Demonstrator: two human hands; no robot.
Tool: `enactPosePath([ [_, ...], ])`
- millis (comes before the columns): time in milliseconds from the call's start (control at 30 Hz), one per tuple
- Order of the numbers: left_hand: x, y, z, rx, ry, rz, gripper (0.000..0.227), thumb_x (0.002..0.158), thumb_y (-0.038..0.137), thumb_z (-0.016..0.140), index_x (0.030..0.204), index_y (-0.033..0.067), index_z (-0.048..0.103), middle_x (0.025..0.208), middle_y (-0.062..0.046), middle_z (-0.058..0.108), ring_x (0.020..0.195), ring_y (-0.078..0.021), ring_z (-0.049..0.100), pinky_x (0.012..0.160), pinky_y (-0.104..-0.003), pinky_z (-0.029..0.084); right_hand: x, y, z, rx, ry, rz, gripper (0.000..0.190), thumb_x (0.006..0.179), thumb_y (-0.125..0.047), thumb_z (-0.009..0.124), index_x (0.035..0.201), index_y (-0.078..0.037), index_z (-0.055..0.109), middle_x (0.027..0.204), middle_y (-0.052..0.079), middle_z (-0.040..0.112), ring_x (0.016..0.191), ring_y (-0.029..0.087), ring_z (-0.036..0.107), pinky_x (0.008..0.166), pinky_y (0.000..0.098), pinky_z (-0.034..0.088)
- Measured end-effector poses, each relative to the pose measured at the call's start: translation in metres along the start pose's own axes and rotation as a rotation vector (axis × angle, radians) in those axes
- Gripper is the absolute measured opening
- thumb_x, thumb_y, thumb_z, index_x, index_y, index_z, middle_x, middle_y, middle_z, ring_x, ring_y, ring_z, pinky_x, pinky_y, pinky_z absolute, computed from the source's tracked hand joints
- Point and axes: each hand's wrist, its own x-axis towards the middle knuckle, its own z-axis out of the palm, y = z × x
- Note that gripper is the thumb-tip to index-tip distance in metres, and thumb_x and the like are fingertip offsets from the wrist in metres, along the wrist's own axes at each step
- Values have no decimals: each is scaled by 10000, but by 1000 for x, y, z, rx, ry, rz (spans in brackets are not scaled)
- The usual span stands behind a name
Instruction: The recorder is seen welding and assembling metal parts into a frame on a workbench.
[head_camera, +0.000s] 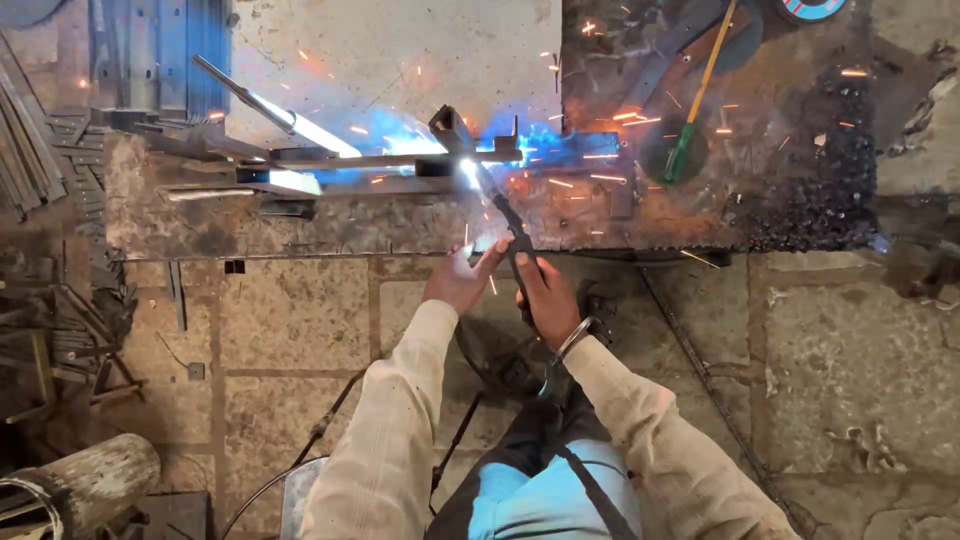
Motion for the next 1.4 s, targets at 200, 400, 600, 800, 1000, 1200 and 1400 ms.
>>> enactPosePath([
  [200,-2,1,-3,-29,-16,-13,1102,754,906,427,1475,77,516,1416,-254,585,1294,-405,580,1064,-462,448,1,2,1,52,8,49,485,1019,-528,523,869,-70,577,604,-8,554,462,99,522,436,285,408],
  [400,11,-16,11,-25,33,25,1104,795,912,451,1474,43,499,1460,-279,525,1321,-428,534,1079,-471,423,2,5,4,41,41,55,429,986,-529,534,980,-119,661,601,-21,525,464,84,509,431,279,392],
  [600,-1,9,-9,3,-119,-44,1110,733,915,334,1520,148,494,1427,-216,590,1256,-405,610,1041,-471,477,13,19,-15,35,37,-150,529,1035,-562,555,1054,-51,693,716,-16,594,623,87,555,555,300,445],
  [800,-3,10,-5,-23,-123,-100,1281,664,977,363,1568,70,365,1481,-212,529,1316,-380,572,1054,-445,479,1,-11,-39,469,-208,281,594,926,-635,542,1073,-79,691,651,31,599,508,150,536,497,329,457],
  [1000,6,2,2,67,-84,-57,1297,701,998,355,1555,24,418,1489,-243,550,1356,-393,559,1112,-433,457,-9,4,-12,270,45,94,508,983,-569,577,1010,-63,624,654,32,581,517,140,532,475,312,411],
  [1200,6,0,-2,83,-116,-43,1161,776,936,291,1544,77,434,1523,-228,498,1328,-402,561,1097,-447,448,-10,-6,4,262,15,137,447,967,-539,560,1055,-105,621,631,15,552,497,122,500,448,314,395],
  [1400,-1,9,-12,60,-120,-67,1114,805,919,291,1549,105,446,1441,-253,572,1300,-407,584,1085,-455,458,-5,-9,3,165,-3,94,491,997,-553,534,974,-66,596,632,21,549,491,126,506,446,294,403],
])
